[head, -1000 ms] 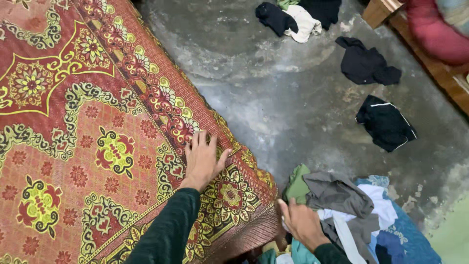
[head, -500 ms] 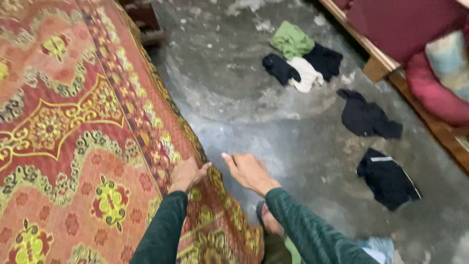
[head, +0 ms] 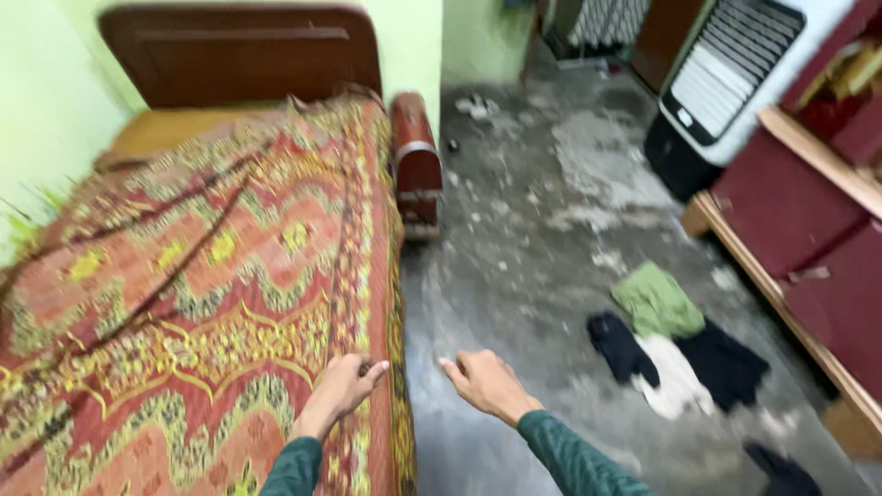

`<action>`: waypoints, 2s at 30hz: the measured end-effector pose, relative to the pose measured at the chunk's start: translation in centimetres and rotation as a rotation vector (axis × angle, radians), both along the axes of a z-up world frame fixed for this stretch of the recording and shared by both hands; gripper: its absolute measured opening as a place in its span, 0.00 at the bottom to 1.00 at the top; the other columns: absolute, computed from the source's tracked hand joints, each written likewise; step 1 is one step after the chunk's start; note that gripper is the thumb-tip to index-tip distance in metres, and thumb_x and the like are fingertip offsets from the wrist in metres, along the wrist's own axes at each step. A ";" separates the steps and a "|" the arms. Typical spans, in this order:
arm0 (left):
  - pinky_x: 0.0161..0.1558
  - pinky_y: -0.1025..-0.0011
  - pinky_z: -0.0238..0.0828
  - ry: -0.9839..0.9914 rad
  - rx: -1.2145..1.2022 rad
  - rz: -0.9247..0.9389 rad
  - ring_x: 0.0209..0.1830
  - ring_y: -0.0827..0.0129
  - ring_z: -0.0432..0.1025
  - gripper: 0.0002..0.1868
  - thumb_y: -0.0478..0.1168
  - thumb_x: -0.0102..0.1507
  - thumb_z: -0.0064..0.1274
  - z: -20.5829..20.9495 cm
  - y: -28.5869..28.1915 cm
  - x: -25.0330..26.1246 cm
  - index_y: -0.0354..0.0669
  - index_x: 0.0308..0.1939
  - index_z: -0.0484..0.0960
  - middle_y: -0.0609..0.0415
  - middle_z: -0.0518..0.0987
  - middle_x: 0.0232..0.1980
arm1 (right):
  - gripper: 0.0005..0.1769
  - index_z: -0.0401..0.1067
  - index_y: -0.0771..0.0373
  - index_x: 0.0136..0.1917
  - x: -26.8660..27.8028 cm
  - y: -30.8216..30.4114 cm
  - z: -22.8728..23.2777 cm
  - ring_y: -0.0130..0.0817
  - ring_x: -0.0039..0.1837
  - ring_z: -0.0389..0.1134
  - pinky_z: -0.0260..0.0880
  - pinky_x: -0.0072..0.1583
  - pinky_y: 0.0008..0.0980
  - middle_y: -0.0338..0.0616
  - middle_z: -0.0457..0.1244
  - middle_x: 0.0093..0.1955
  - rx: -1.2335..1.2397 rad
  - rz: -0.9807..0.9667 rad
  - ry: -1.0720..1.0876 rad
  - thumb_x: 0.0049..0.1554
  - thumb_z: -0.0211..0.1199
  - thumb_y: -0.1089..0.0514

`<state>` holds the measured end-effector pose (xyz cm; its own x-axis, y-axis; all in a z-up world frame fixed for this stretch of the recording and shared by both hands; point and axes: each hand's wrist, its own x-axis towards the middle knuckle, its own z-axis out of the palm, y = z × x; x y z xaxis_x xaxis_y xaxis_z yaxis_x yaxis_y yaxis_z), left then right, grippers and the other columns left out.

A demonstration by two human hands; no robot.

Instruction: The person unfolds a large, patterned bed sheet on a wooden bed frame. They spread the sheet across the mattress, adjusting the corners and smoothing the fabric to cover the surface.

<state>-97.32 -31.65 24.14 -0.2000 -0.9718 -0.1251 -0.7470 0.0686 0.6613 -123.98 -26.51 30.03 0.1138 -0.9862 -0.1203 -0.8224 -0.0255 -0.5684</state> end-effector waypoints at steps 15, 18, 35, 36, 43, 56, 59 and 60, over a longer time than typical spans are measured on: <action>0.37 0.57 0.74 -0.041 -0.222 0.333 0.28 0.51 0.78 0.21 0.54 0.63 0.55 10.8 -31.7 -4.1 0.36 0.33 0.86 0.40 0.82 0.27 | 0.23 0.76 0.65 0.39 -9.6 -45.1 5.5 0.54 0.38 0.71 0.71 0.44 0.48 0.56 0.68 0.34 -0.292 0.288 -0.104 0.57 0.62 0.41; 0.39 0.57 0.74 -0.053 -0.273 0.392 0.31 0.51 0.79 0.20 0.53 0.62 0.55 11.8 -37.5 -2.8 0.38 0.34 0.86 0.41 0.83 0.29 | 0.23 0.76 0.64 0.39 -8.5 -53.0 6.8 0.52 0.40 0.72 0.71 0.45 0.47 0.54 0.69 0.34 -0.242 0.294 -0.093 0.58 0.62 0.41; 0.50 0.57 0.77 -0.166 -0.154 0.466 0.39 0.55 0.82 0.17 0.54 0.64 0.54 5.1 -83.1 9.6 0.48 0.46 0.88 0.46 0.87 0.36 | 0.21 0.77 0.63 0.42 2.1 -95.3 1.1 0.55 0.45 0.74 0.74 0.50 0.48 0.56 0.70 0.38 -0.149 0.239 -0.012 0.57 0.64 0.42; 0.51 0.57 0.77 -0.151 -0.122 0.458 0.39 0.57 0.83 0.18 0.54 0.64 0.53 5.3 -86.2 9.7 0.50 0.48 0.88 0.47 0.87 0.37 | 0.21 0.77 0.63 0.42 2.1 -97.6 0.8 0.54 0.45 0.74 0.74 0.50 0.48 0.56 0.70 0.38 -0.125 0.218 -0.004 0.57 0.64 0.42; 0.54 0.50 0.75 -0.247 -0.053 0.370 0.45 0.57 0.79 0.26 0.53 0.66 0.55 5.8 -105.8 10.2 0.50 0.65 0.75 0.47 0.86 0.43 | 0.22 0.75 0.65 0.45 4.7 -114.1 -3.3 0.51 0.46 0.74 0.74 0.51 0.47 0.57 0.70 0.39 -0.030 0.162 0.005 0.56 0.66 0.42; 0.56 0.50 0.74 -0.333 0.233 0.347 0.52 0.48 0.77 0.37 0.53 0.65 0.58 -16.5 -133.1 9.2 0.45 0.73 0.62 0.38 0.81 0.50 | 0.57 0.34 0.74 0.79 9.9 -138.8 -22.7 0.43 0.33 0.73 0.76 0.48 0.33 0.61 0.72 0.36 0.479 0.068 0.113 0.59 0.69 0.46; 0.57 0.51 0.73 -0.318 0.302 0.377 0.53 0.47 0.76 0.49 0.53 0.62 0.61 -19.3 -135.1 8.8 0.48 0.80 0.49 0.38 0.80 0.52 | 0.39 0.56 0.72 0.68 10.1 -140.2 -26.7 0.43 0.30 0.72 0.77 0.39 0.40 0.52 0.68 0.36 0.422 -0.046 -0.138 0.52 0.73 0.54; 0.56 0.52 0.74 -0.319 0.320 0.380 0.53 0.47 0.77 0.51 0.53 0.61 0.63 -19.7 -135.4 8.7 0.47 0.80 0.48 0.38 0.81 0.52 | 0.32 0.63 0.74 0.61 10.1 -140.3 -28.0 0.39 0.29 0.72 0.76 0.38 0.39 0.52 0.68 0.34 0.448 -0.006 -0.087 0.55 0.72 0.52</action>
<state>-88.64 -167.01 4.43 0.2501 -0.8722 -0.4204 -0.8455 -0.4083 0.3440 -113.89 -166.85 2.04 0.1366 -0.8400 -0.5251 -0.7703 0.2432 -0.5895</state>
